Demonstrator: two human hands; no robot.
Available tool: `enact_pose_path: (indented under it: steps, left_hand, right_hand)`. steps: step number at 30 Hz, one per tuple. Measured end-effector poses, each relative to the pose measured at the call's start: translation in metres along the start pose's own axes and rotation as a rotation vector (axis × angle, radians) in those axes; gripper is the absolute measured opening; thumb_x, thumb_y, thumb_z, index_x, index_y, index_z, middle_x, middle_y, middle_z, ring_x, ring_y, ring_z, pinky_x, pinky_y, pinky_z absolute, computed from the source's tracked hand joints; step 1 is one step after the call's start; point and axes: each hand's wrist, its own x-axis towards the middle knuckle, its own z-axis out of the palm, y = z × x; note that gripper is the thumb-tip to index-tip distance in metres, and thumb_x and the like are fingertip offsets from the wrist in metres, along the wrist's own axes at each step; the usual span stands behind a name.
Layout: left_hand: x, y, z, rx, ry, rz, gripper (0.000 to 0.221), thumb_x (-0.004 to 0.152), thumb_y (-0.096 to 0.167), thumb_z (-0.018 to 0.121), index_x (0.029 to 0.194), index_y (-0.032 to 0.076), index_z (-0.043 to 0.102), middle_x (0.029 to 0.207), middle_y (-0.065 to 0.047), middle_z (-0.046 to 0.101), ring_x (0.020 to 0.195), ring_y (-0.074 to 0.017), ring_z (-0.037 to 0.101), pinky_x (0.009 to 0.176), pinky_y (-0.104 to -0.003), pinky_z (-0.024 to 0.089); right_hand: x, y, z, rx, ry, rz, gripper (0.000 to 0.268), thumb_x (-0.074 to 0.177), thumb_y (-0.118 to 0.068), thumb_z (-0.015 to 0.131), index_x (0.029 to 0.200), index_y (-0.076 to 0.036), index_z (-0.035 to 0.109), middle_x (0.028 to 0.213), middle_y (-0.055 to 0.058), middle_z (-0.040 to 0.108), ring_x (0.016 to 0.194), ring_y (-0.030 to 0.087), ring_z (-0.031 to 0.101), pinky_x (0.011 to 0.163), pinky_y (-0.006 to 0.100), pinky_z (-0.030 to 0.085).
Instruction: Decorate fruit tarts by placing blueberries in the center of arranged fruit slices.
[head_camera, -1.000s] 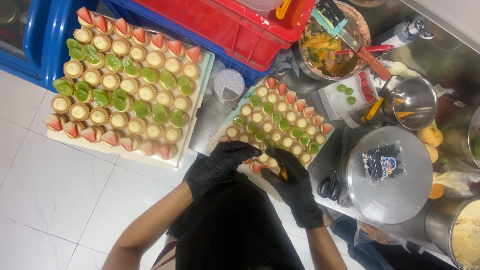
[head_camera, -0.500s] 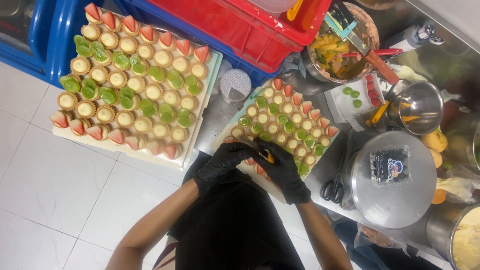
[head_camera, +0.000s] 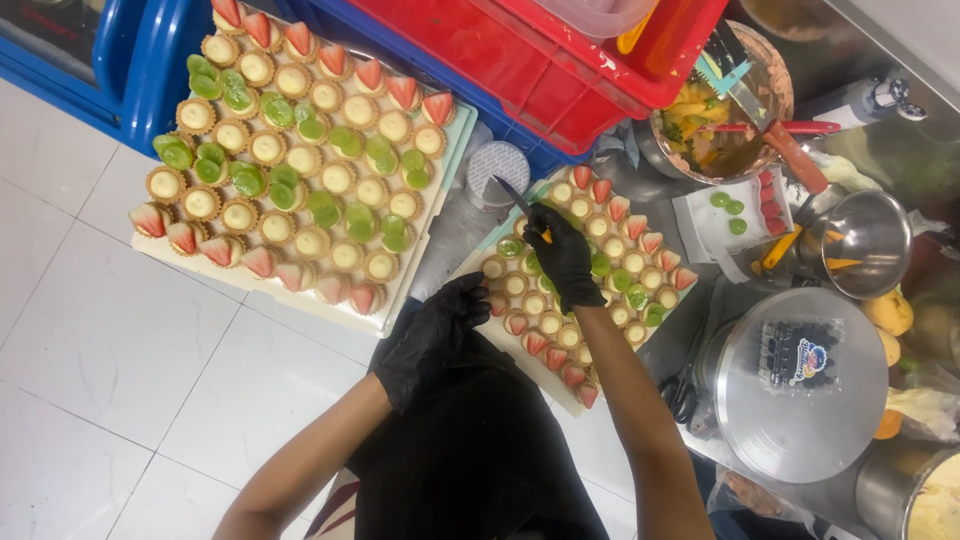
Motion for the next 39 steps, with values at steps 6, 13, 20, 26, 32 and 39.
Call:
enact_pose_path:
  steps: [6,13,20,26,32,39]
  left_hand:
    - [-0.028,0.032,0.023,-0.176,0.073,-0.048,0.041,0.105,0.008,0.046,0.144,-0.002,0.051,0.122,-0.013,0.066,0.108,-0.0206,0.064,0.099,-0.031,0.053]
    - [-0.037,0.047,0.044,0.005,0.076,-0.114,0.045,0.102,0.011,0.047,0.147,0.010,0.044,0.126,-0.011,0.068,0.111,-0.0189,0.065,0.098,-0.030,0.053]
    - [-0.054,0.075,0.070,0.192,-0.025,-0.084,0.039,0.108,0.023,0.050,0.140,0.002,0.060,0.112,-0.004,0.065,0.097,-0.0131,0.059,0.086,-0.026,0.051]
    - [-0.049,0.074,0.073,0.273,-0.146,0.016,0.039,0.101,0.017,0.062,0.139,0.009,0.065,0.100,0.004,0.059,0.087,-0.0067,0.053,0.080,-0.020,0.049]
    - [-0.062,0.081,0.096,0.269,-0.150,-0.090,0.023,0.096,0.006,0.070,0.118,0.000,0.074,0.094,-0.001,0.065,0.077,-0.0083,0.056,0.070,-0.024,0.050]
    - [-0.073,0.079,0.122,0.060,-0.241,-0.131,0.016,0.090,-0.002,0.068,0.104,-0.001,0.073,0.101,-0.006,0.073,0.086,-0.0149,0.069,0.074,-0.027,0.057]
  right_hand:
    - [0.000,0.003,-0.002,0.027,0.011,-0.035,0.043,0.089,-0.016,0.082,0.128,-0.007,0.067,0.106,0.005,0.075,0.097,0.018,0.072,0.086,0.032,0.056]
    - [0.002,0.001,0.003,-0.048,0.081,-0.076,0.043,0.089,-0.015,0.082,0.129,-0.006,0.067,0.103,0.005,0.074,0.095,0.019,0.072,0.084,0.032,0.056]
    - [-0.032,-0.044,-0.018,-0.077,0.174,-0.077,0.037,0.093,-0.014,0.080,0.127,-0.006,0.069,0.108,0.007,0.074,0.097,0.019,0.072,0.084,0.032,0.057]
    - [-0.112,-0.182,-0.087,0.481,-0.100,0.385,0.050,0.100,-0.021,0.061,0.147,-0.006,0.056,0.101,0.005,0.069,0.085,0.011,0.054,0.074,0.024,0.046]
    - [-0.158,-0.225,-0.119,0.767,-0.314,0.430,0.057,0.107,-0.024,0.039,0.162,-0.009,0.037,0.090,0.008,0.070,0.074,0.009,0.055,0.068,0.021,0.045]
    - [-0.169,-0.231,-0.127,0.802,-0.309,0.530,0.060,0.105,-0.027,0.041,0.163,-0.013,0.034,0.079,0.009,0.068,0.061,0.010,0.052,0.056,0.023,0.040]
